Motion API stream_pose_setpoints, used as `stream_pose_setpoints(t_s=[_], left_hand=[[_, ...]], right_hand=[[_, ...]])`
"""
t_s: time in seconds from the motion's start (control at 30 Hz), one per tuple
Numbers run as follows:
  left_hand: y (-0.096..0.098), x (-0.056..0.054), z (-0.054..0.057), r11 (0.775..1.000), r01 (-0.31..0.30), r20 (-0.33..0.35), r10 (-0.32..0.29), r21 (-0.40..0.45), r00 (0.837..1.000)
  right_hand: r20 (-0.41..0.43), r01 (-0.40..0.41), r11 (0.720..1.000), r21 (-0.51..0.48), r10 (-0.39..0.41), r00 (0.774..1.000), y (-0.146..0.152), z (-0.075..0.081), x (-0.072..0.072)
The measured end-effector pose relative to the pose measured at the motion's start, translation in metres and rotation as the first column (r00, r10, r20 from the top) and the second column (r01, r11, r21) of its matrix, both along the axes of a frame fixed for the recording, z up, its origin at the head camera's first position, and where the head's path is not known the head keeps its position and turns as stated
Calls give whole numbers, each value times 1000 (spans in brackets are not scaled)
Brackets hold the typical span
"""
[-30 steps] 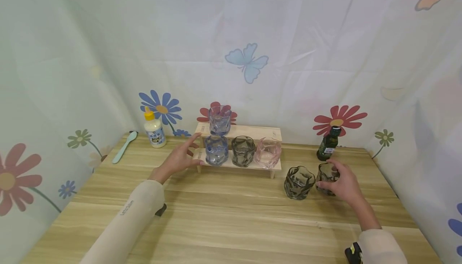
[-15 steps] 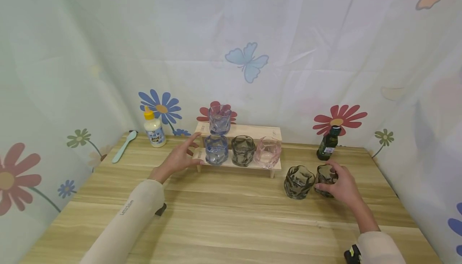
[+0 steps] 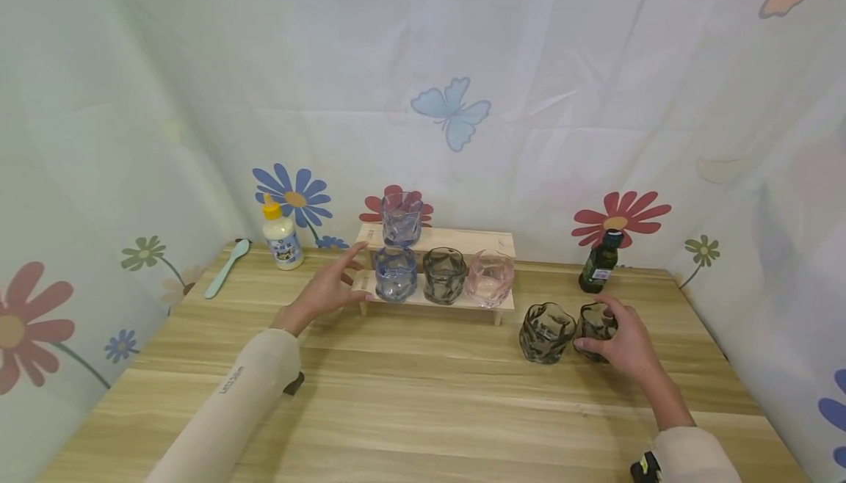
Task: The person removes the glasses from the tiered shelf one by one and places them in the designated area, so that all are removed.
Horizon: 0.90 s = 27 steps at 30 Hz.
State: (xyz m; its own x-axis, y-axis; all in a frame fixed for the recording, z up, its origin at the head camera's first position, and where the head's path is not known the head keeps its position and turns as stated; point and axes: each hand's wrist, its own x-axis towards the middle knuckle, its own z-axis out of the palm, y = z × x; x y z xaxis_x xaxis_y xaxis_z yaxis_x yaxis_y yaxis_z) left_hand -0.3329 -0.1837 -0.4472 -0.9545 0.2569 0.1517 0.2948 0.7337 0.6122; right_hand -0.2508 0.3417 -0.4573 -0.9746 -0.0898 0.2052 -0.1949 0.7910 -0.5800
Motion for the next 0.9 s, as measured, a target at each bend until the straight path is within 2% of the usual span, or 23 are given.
stream_pose_setpoints(t_s=[0.37,0.9], left_hand=[[-1,0,0,1000,9,-9,-9,2,1000],[0,0,0,1000,-3,-4,3,-8,1000]], right_hand=[[10,3,1000,-8,-3,1000,-3,1,2],[-27,-31,999,-17,31,999,-1,2,3]])
